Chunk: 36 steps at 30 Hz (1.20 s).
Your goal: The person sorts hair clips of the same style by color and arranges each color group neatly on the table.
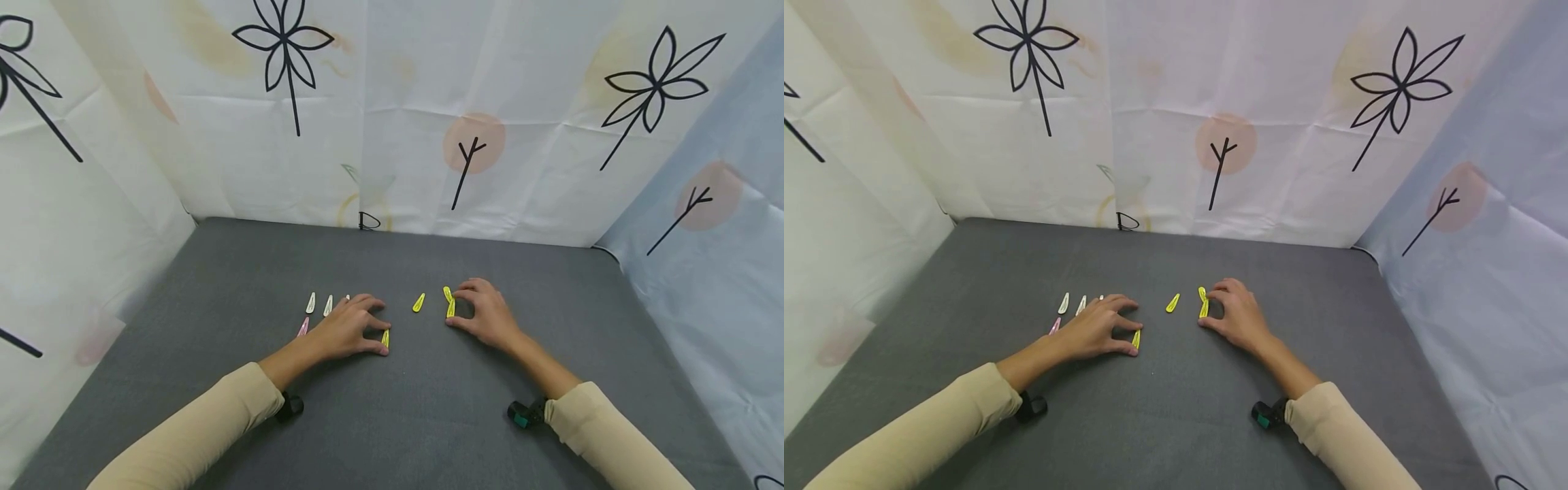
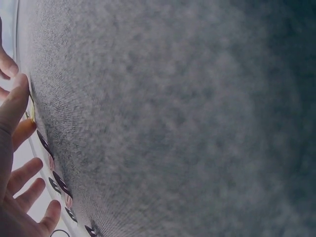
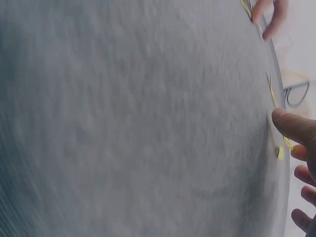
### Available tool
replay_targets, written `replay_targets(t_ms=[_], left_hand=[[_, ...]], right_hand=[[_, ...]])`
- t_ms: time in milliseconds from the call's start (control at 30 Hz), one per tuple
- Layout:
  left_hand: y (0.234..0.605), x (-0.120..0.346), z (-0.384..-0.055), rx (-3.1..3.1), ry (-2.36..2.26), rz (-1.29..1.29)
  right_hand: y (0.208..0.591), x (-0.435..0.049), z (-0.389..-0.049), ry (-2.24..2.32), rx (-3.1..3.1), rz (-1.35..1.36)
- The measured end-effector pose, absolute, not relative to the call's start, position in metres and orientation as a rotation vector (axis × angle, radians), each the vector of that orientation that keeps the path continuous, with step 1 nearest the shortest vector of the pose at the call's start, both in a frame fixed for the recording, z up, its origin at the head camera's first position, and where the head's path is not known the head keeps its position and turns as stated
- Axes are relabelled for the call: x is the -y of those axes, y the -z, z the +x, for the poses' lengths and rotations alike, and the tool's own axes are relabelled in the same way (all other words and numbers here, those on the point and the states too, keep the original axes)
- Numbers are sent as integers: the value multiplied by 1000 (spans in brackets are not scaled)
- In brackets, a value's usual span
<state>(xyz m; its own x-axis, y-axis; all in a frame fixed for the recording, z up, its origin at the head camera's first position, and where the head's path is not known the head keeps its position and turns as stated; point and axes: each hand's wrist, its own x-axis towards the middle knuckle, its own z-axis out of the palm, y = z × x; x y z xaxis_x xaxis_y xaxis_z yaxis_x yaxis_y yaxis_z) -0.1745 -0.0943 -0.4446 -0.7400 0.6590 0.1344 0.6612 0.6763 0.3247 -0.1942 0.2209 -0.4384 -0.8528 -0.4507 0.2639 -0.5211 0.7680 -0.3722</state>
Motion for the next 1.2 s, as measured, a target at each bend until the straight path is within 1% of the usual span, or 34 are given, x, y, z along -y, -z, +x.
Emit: replay_targets(t_ms=[467,767,1200], left_hand=[[443,93,-175,2917,563,-1123],[442,94,-175,2885,580,-1143],[443,94,-176,2920,550,-1144]], right_hand=[[436,-184,-170,-706,2839,972],[437,-165,-163,-693,2829,1087],[436,-151,-158,-748,2854,1100]])
